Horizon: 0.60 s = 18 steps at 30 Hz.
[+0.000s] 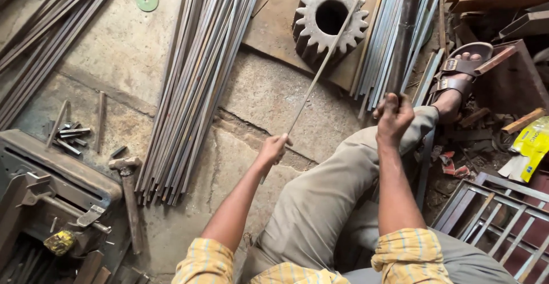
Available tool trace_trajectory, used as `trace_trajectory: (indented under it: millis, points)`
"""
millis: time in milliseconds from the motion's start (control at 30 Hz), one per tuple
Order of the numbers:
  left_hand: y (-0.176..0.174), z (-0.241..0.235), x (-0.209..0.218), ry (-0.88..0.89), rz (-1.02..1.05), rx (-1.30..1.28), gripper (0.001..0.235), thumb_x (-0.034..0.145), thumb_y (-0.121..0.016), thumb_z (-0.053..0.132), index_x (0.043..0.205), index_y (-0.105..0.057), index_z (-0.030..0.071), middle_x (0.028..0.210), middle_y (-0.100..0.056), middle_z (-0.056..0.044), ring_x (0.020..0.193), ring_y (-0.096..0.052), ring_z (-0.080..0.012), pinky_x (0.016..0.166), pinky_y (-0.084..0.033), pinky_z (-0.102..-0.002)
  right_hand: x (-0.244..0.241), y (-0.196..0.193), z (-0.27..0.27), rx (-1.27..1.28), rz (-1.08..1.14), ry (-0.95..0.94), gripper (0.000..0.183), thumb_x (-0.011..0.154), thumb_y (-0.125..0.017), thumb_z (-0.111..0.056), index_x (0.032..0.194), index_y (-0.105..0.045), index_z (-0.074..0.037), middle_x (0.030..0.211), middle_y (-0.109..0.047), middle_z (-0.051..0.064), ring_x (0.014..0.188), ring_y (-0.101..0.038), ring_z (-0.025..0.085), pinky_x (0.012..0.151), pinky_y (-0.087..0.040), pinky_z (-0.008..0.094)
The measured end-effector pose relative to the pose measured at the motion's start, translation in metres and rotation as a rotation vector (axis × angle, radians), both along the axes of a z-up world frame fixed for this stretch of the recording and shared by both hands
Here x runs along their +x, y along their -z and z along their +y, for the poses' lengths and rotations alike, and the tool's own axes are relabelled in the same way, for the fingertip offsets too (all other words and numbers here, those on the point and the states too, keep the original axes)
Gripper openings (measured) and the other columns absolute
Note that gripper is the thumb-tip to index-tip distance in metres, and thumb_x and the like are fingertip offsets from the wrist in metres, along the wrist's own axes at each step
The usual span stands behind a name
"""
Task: The person strikes a long metal rod with a hammer against a large metal gear on the floor, turning and moving the rod between strikes to straighten it.
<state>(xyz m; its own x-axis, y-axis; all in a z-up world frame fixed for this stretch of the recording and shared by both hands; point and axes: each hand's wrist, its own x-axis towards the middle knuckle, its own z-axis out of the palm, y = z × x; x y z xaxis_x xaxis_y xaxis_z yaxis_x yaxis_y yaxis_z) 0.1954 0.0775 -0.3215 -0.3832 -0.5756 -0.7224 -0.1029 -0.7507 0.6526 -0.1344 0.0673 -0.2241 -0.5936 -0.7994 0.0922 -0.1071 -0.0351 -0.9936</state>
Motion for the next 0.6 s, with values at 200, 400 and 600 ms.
trace_trajectory:
  millis: [200,400,600]
  points:
    - [0.01,0.026,0.004,-0.087,0.055,0.014,0.037,0.104,-0.056,0.039,0.089,-0.067,0.007,0.055,-0.04,0.007,0.043,-0.031,-0.0044,0.038,-0.022,-0.026,-0.01,0.05,-0.013,0.411,0.204,-0.025,0.04,0.106,-0.065,-0.043,0.096,-0.064,-0.004,0.067,-0.059,0.001,0.055,-0.053,0.009,0.051,-0.04,0.029]
    - [0.023,0.034,-0.003,-0.138,-0.001,-0.069,0.035,0.104,-0.058,0.038,0.092,-0.067,0.006,0.057,-0.044,0.006,0.045,-0.035,-0.0048,0.04,-0.025,-0.026,-0.015,0.089,-0.005,0.366,0.672,0.079,0.036,0.109,-0.068,-0.034,0.094,-0.069,-0.002,0.073,-0.062,0.008,0.062,-0.059,0.018,0.059,-0.046,0.035]
    - [-0.02,-0.018,-0.045,-0.153,0.073,0.031,0.032,0.104,-0.054,0.04,0.098,-0.057,0.009,0.059,-0.042,0.003,0.044,-0.035,-0.0078,0.039,-0.025,-0.027,-0.003,0.064,0.006,0.675,0.08,0.049,0.041,0.107,-0.061,-0.036,0.086,-0.062,-0.001,0.065,-0.054,0.009,0.057,-0.051,0.024,0.056,-0.038,0.044]
